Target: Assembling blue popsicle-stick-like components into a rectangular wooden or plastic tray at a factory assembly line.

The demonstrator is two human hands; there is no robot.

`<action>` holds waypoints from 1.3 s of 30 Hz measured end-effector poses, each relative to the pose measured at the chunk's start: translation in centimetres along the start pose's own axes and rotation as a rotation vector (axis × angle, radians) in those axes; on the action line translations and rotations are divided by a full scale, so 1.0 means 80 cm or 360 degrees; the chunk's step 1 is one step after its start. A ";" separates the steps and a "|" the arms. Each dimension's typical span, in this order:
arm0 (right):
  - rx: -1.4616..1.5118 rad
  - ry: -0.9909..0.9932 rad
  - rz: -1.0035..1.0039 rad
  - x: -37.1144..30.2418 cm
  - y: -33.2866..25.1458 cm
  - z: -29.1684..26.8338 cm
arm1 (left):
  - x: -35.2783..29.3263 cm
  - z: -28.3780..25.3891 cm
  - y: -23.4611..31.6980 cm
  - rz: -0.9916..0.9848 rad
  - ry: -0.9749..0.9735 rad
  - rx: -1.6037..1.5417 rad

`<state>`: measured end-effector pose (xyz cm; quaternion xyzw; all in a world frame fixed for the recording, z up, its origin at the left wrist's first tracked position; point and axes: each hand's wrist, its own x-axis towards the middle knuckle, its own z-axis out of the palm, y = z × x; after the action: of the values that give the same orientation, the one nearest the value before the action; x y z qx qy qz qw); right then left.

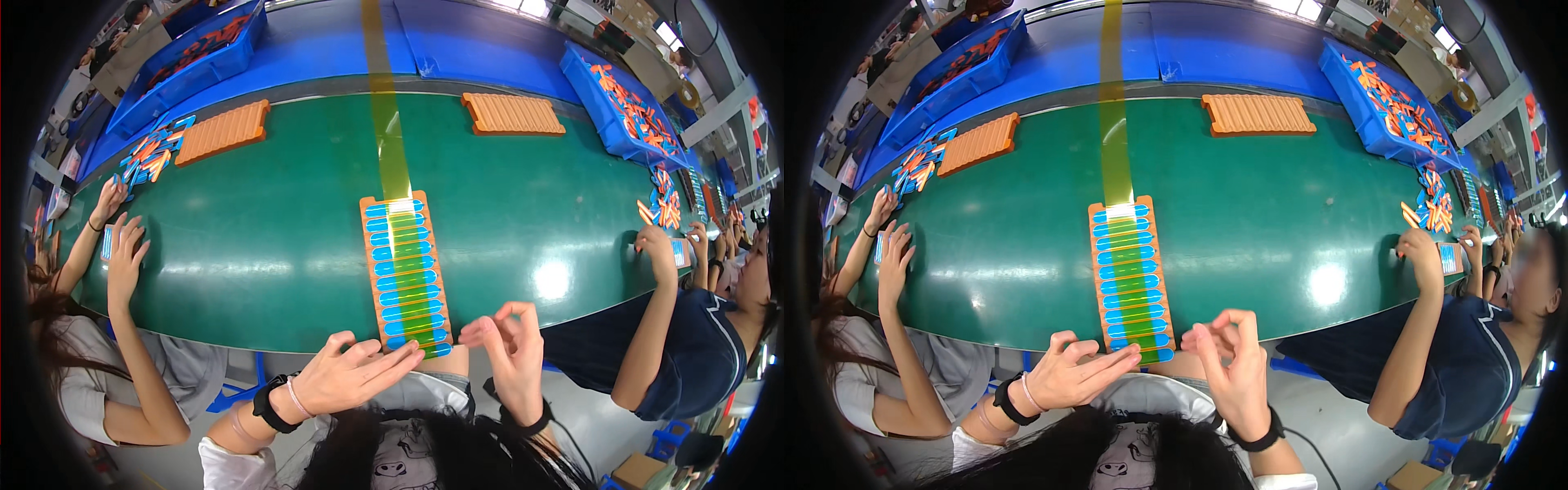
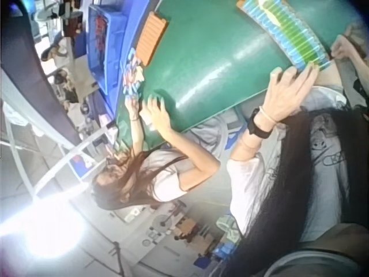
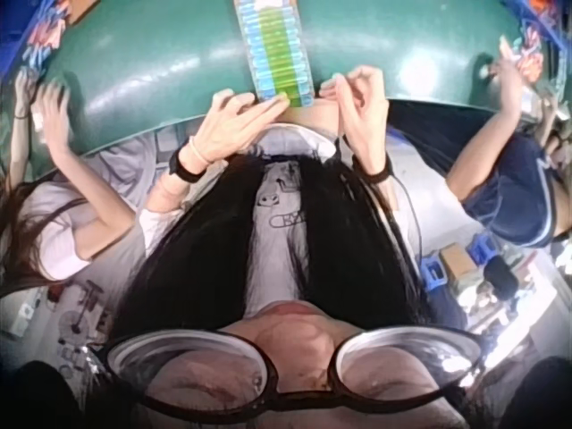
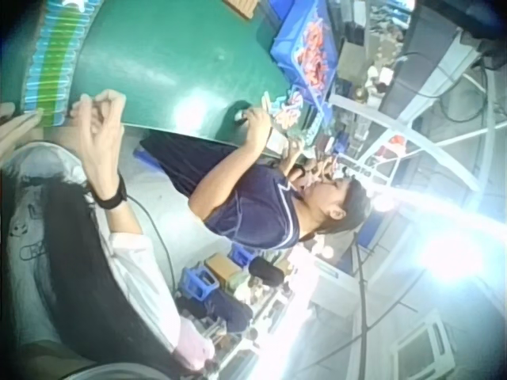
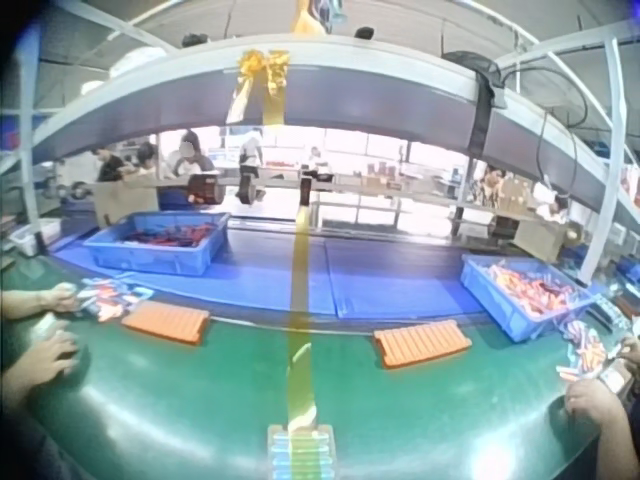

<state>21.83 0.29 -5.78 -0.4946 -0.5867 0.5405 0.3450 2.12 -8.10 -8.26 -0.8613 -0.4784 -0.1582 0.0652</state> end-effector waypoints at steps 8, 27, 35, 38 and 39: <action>-0.0686 -0.0730 -0.0114 0.026 -0.050 0.032 | 0.026 -0.021 -0.001 0.0250 0.0083 0.0121; -0.0912 -0.0852 -0.0320 0.025 -0.063 0.043 | 0.175 0.032 -0.225 -0.1415 0.0491 -0.2709; -0.1055 -0.0688 -0.0520 0.092 -0.066 0.064 | 0.173 0.042 -0.199 -0.1286 0.0633 -0.1885; -0.1065 -0.0561 -0.0409 0.149 -0.072 0.087 | 0.168 0.048 -0.188 -0.1271 0.0666 -0.1901; -0.1154 -0.0469 -0.0532 0.165 -0.075 0.096 | 0.166 0.050 -0.188 -0.1319 0.0629 -0.1789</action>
<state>9.79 11.04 -3.04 -0.3993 -0.8540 0.3007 0.1441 -3.19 11.62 -8.17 -0.4679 -0.5910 -0.5447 -0.3675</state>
